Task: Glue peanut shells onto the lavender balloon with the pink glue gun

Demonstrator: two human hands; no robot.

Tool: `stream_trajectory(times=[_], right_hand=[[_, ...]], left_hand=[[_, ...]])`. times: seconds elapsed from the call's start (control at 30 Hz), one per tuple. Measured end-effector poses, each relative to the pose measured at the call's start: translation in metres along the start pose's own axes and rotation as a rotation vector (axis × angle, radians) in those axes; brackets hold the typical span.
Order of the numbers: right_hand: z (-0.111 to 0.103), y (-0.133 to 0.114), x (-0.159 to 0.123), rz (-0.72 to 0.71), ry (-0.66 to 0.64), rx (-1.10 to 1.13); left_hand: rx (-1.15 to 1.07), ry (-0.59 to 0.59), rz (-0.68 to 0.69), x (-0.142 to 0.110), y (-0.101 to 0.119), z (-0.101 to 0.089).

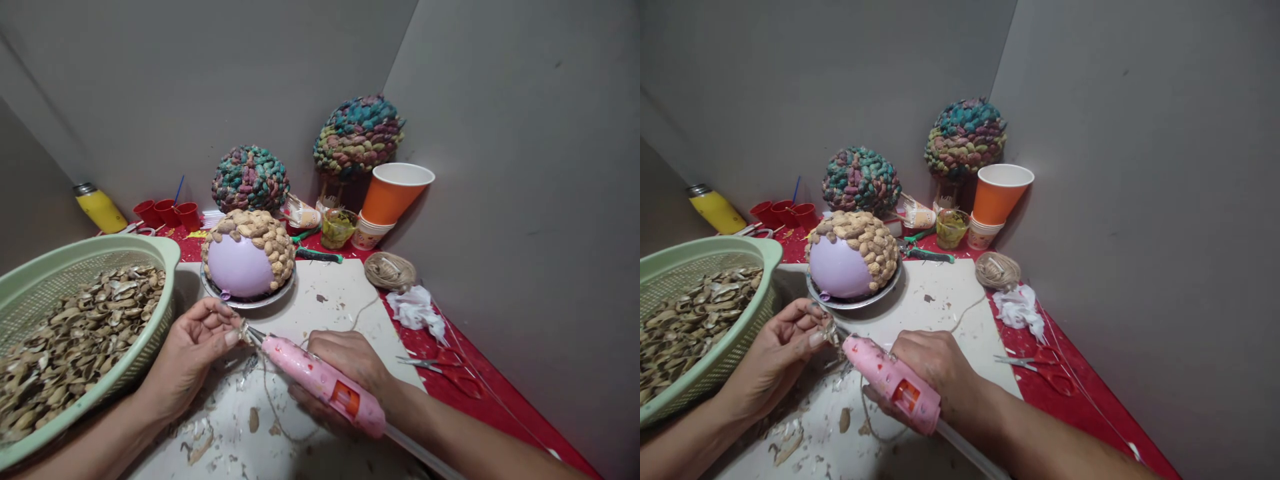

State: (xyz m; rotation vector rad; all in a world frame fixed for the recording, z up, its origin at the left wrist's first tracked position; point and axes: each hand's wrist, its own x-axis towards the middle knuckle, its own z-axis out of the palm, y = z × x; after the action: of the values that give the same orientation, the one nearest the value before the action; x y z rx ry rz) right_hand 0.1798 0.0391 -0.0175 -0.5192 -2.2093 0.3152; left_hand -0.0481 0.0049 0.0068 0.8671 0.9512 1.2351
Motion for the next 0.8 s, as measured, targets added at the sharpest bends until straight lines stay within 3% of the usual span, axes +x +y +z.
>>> stream_trajectory(times=[0.8], right_hand=[[0.0009,0.0010,-0.0004,-0.030,-0.003,0.013]], left_hand=[[-0.014,0.059,0.026,0.0022,0.0077,0.0027]])
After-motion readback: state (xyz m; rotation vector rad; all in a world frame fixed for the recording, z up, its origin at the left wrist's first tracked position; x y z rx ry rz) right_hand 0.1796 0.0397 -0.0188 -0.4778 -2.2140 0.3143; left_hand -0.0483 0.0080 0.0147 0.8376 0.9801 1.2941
